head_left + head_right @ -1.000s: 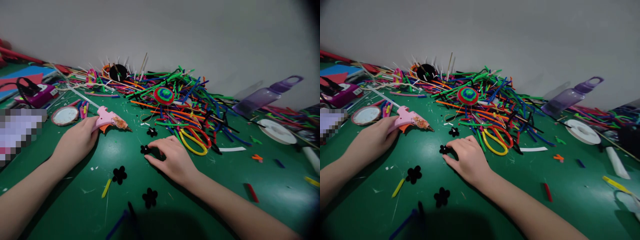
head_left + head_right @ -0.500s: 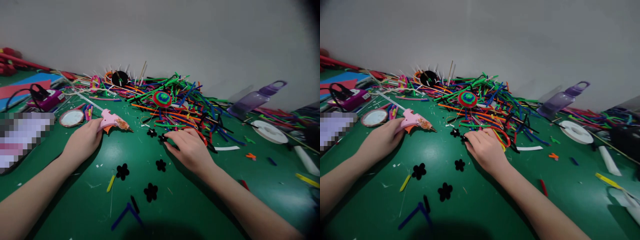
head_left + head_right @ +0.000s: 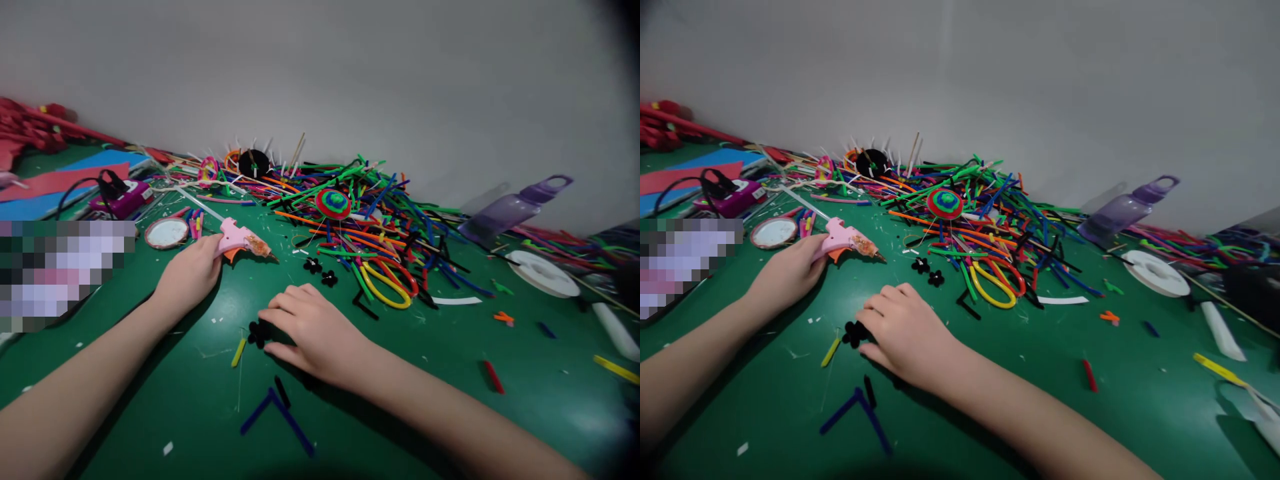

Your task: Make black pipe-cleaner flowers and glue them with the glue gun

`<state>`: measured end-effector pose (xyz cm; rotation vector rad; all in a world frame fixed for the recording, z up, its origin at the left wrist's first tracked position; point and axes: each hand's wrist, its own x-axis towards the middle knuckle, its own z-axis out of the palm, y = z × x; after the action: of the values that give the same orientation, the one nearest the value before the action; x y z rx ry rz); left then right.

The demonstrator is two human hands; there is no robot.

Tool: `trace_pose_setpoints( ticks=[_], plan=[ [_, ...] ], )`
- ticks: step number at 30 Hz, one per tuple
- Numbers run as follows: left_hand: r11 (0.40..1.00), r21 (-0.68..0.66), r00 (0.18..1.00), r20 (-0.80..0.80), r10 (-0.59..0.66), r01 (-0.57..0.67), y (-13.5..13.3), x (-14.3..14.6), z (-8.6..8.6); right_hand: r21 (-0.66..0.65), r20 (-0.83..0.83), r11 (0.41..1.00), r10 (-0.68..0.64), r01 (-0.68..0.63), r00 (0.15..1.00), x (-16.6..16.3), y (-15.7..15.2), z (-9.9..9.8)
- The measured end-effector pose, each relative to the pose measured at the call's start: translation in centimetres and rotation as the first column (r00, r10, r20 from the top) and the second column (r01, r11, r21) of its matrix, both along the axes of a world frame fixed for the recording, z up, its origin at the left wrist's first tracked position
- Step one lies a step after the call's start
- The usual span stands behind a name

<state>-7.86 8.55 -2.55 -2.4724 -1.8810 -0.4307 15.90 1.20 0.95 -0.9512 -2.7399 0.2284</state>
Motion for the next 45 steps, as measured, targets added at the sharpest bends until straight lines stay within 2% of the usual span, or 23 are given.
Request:
trace_pose_setpoints(
  ticks=[3,6,12,16,19,22,24,25,27,29,30,32,34,37,41,45],
  plan=[
    [1.0,0.003,1.0,0.003,0.004,-0.004,0.0,0.0,-0.1,-0.03,0.093,0.999,-0.016,0.019,0.996,-0.9,0.5,-0.4],
    [1.0,0.003,1.0,0.002,0.0,0.0,0.0,0.0,0.0,-0.015,0.114,1.0,-0.021,0.023,0.993,-0.7,0.9,-0.5],
    [1.0,-0.002,1.0,0.003,-0.003,0.003,-0.2,0.2,0.4,0.18,0.17,0.98,-0.121,0.09,0.978,1.2,1.8,-0.5],
    [1.0,0.002,1.0,0.008,0.001,-0.001,-0.2,0.3,0.3,0.322,0.134,0.945,-0.113,0.064,0.985,2.0,2.4,-0.3],
    [1.0,0.006,1.0,0.014,0.003,-0.003,-0.1,0.2,0.1,0.36,0.107,0.931,-0.114,0.068,0.988,2.1,2.7,-0.1],
    [1.0,0.008,1.0,0.015,0.002,-0.003,-0.1,0.1,0.0,0.335,0.039,0.937,-0.119,0.099,0.992,2.1,2.8,0.1],
    [1.0,0.004,1.0,0.012,-0.003,0.003,-0.1,0.1,0.0,0.262,-0.031,0.956,-0.126,0.129,0.992,1.9,2.4,0.5],
    [1.0,0.001,1.0,0.011,-0.005,0.005,-0.1,0.1,0.1,0.171,-0.08,0.975,-0.128,0.14,0.989,1.7,2.2,0.8],
    [1.0,-0.004,1.0,0.009,-0.001,0.001,-0.1,0.2,0.1,-0.118,-0.202,0.985,-0.147,0.124,0.968,1.4,1.5,1.6],
    [1.0,-0.005,1.0,0.007,0.004,-0.004,-0.1,0.2,0.0,-0.392,-0.295,0.918,-0.189,0.062,0.936,1.1,1.1,2.4],
    [1.0,-0.004,1.0,0.008,0.004,-0.004,-0.1,0.1,0.0,-0.455,-0.311,0.889,-0.219,0.057,0.925,1.1,1.0,2.7],
    [1.0,-0.003,1.0,0.008,-0.002,0.002,-0.1,0.1,0.0,-0.414,-0.277,0.899,-0.272,0.142,0.922,1.2,1.3,3.0],
    [1.0,-0.002,1.0,0.009,-0.01,0.01,-0.1,0.1,0.0,-0.265,-0.197,0.927,-0.322,0.266,0.926,1.5,2.0,2.6],
    [1.0,0.002,1.0,0.012,-0.012,0.012,-0.1,0.0,0.0,-0.13,-0.073,0.914,-0.395,0.384,0.916,2.0,3.3,1.6],
    [1.0,0.005,1.0,0.015,-0.006,0.006,0.0,-0.1,-0.2,-0.098,0.014,0.869,-0.486,0.485,0.874,1.5,4.5,0.5],
    [1.0,-0.004,1.0,0.017,-0.004,0.005,0.1,-0.1,-0.3,-0.142,0.039,0.865,-0.481,0.481,0.876,-0.4,4.5,0.0]
  ],
)
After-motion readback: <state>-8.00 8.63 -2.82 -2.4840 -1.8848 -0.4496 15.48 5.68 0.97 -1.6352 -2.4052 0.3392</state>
